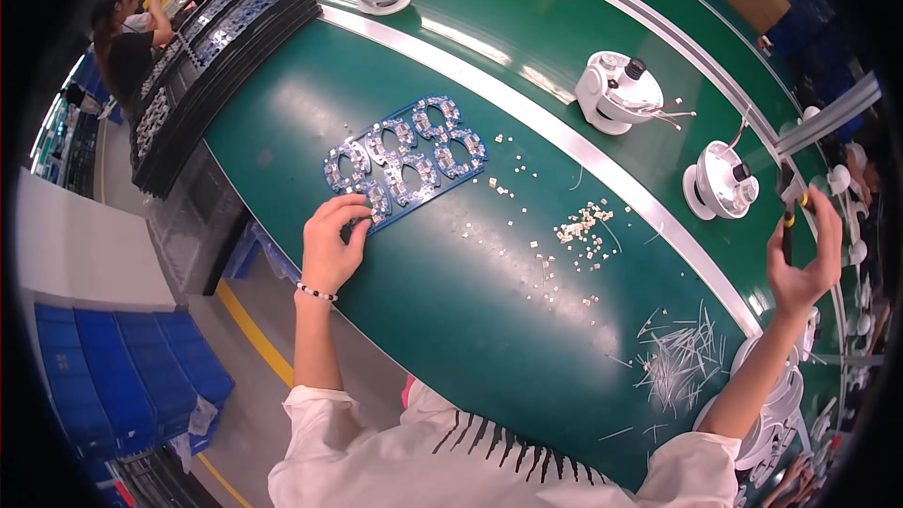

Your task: Assemble and trim components for lighting or camera fixtures on a factory assembly line.

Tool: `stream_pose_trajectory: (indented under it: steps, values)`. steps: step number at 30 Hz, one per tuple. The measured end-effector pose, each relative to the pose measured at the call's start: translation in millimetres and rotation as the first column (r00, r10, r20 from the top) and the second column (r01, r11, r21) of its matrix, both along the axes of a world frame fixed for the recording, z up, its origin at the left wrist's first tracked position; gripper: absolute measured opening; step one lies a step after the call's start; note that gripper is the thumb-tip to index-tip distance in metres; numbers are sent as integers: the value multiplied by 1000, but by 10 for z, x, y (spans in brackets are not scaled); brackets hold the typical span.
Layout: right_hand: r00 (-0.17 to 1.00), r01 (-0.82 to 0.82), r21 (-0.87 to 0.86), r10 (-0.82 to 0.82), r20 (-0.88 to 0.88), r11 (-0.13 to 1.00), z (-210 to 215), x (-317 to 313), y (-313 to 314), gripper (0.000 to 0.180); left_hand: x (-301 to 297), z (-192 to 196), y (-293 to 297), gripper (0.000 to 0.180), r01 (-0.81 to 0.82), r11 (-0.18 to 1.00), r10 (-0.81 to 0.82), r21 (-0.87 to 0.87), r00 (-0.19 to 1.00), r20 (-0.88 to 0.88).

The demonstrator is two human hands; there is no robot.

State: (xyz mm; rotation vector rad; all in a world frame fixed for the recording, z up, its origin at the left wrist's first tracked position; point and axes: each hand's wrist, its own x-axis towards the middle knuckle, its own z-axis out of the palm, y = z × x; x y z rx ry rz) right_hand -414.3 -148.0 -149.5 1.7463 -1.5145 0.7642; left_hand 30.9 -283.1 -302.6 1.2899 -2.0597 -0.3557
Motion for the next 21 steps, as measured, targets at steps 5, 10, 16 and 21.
stream_pose_trajectory:
  steps: [5,10,16,21]
  values:
    - [997,22,24,-23,74,999,-77,-2,121,51,27,-34,29,17,26,1000,-26,0,999,-34]
    - [996,24,35,-27,87,999,-121,-9,184,51,111,-86,25,14,26,1000,-27,-14,998,-63]
    - [993,82,42,-86,81,996,-89,-25,227,51,-119,-156,-12,6,-5,999,5,-52,1000,3]
    - [997,8,96,-16,79,995,-9,-117,-108,47,-33,-152,100,4,-77,994,79,-77,997,20]
